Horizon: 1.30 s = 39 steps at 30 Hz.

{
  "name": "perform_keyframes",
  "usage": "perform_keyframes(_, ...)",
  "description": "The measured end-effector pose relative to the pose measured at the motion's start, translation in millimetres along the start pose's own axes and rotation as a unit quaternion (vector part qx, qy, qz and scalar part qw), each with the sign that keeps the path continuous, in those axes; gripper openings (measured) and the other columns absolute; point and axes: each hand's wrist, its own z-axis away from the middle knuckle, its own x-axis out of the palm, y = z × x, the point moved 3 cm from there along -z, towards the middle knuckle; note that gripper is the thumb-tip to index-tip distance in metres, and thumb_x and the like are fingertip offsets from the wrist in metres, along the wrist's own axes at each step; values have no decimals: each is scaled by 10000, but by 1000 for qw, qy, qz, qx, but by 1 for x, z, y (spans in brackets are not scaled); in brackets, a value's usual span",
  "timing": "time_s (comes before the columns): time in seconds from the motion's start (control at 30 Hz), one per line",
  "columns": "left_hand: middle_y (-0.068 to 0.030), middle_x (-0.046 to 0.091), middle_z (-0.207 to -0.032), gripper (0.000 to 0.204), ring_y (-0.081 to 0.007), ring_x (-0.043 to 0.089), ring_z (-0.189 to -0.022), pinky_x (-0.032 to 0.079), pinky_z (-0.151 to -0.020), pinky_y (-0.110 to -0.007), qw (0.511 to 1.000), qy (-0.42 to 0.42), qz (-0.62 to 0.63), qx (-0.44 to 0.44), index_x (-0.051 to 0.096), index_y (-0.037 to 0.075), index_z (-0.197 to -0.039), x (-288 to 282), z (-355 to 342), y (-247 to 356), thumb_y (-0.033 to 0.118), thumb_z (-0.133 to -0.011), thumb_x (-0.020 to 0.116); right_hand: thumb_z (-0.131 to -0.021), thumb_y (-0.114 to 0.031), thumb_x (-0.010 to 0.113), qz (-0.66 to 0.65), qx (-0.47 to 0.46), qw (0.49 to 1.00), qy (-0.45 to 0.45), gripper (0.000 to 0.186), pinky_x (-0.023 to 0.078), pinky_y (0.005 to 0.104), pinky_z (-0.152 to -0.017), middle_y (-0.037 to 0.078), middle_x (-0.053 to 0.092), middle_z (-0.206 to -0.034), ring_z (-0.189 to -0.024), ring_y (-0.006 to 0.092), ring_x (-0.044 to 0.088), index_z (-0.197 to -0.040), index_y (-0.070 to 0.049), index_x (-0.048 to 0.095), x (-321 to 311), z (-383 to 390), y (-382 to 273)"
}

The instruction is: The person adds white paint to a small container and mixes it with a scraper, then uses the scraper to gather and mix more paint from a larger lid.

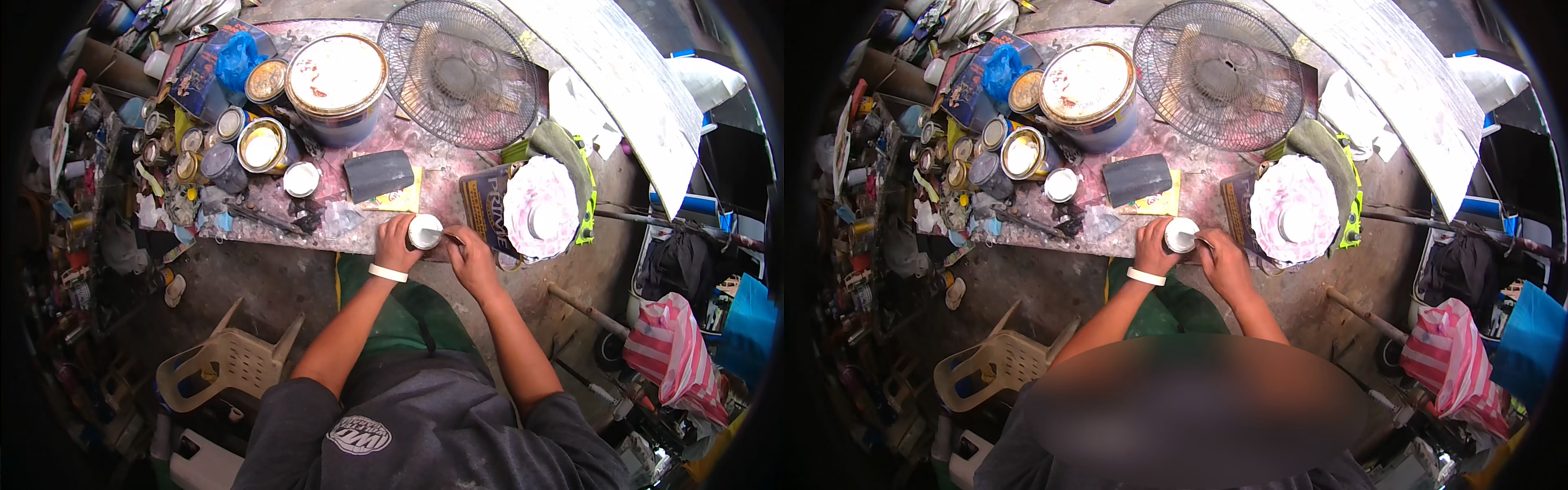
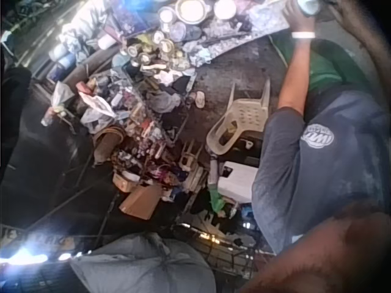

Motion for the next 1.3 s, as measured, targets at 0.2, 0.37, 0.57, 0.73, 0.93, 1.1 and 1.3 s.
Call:
perform_keyframes(0.2, -124, 582, -1332, 805, -355, 533, -1236, 410, -1075, -482, 1000, 9, 29, 8, 544, 102, -1375, -7, 0, 5, 154, -645, 878, -922, -9, 676, -36, 16, 998, 40, 151, 547, 415, -811, 179, 702, -1016, -929, 375, 697, -1073, -1, 668, -16, 8, -18)
perform_keyframes(0.37, -163, 580, -1337, 784, -378, 533, -1261, 424, -1104, -484, 998, -2, 34, 49, 539, 70, -1368, -39, -4, 37, 136, -662, 872, -916, 8, 678, -48, -15, 996, 76, 150, 552, 408, -783, 177, 701, -988, -898, 371, 703, -1065, -2, 662, -51, 14, -62)
perform_keyframes(0.57, -192, 558, -1431, 883, -383, 541, -1344, 461, -1122, -442, 987, -68, 139, 47, 459, 57, -1444, -83, -10, 81, 111, -676, 892, -974, -47, 642, -67, 35, 991, 108, 120, 536, 355, -774, 169, 695, -935, -871, 288, 707, -1070, 24, 651, -74, 27, -100)
perform_keyframes(0.73, -199, 564, -1402, 911, -380, 555, -1320, 463, -1118, -442, 980, -98, 155, 79, 460, 65, -1441, -110, -17, 101, 97, -645, 902, -993, -111, 636, -130, 88, 974, 165, 129, 522, 394, -686, 189, 685, -862, -755, 339, 684, -1055, 1, 646, -67, 39, -115)
perform_keyframes(0.93, -170, 551, -1402, 915, -353, 552, -1317, 455, -1119, -425, 966, -154, 185, 93, 470, 60, -1432, -140, -27, 109, 66, -623, 897, -1000, -118, 628, -82, 40, 964, 251, 131, 518, 386, -675, 159, 679, -863, -743, 302, 677, -1056, -3, 654, -89, 49, -166)
perform_keyframes(1.1, -169, 559, -1373, 927, -360, 567, -1283, 467, -1100, -433, 954, -187, 213, 100, 468, 54, -1424, -160, -41, 117, 72, -609, 909, -1009, -127, 615, -105, 93, 945, 297, 141, 525, 400, -700, 157, 688, -896, -779, 308, 689, -1060, -2, 655, -65, 53, -174)
perform_keyframes(1.3, -148, 569, -1376, 859, -304, 588, -1272, 491, -1067, -403, 945, -195, 206, 160, 485, 70, -1419, -179, -55, 124, 120, -681, 923, -1016, -139, 606, -84, 118, 928, 343, 164, 531, 413, -727, 172, 703, -930, -812, 319, 704, -1090, -6, 668, -51, 54, -194)
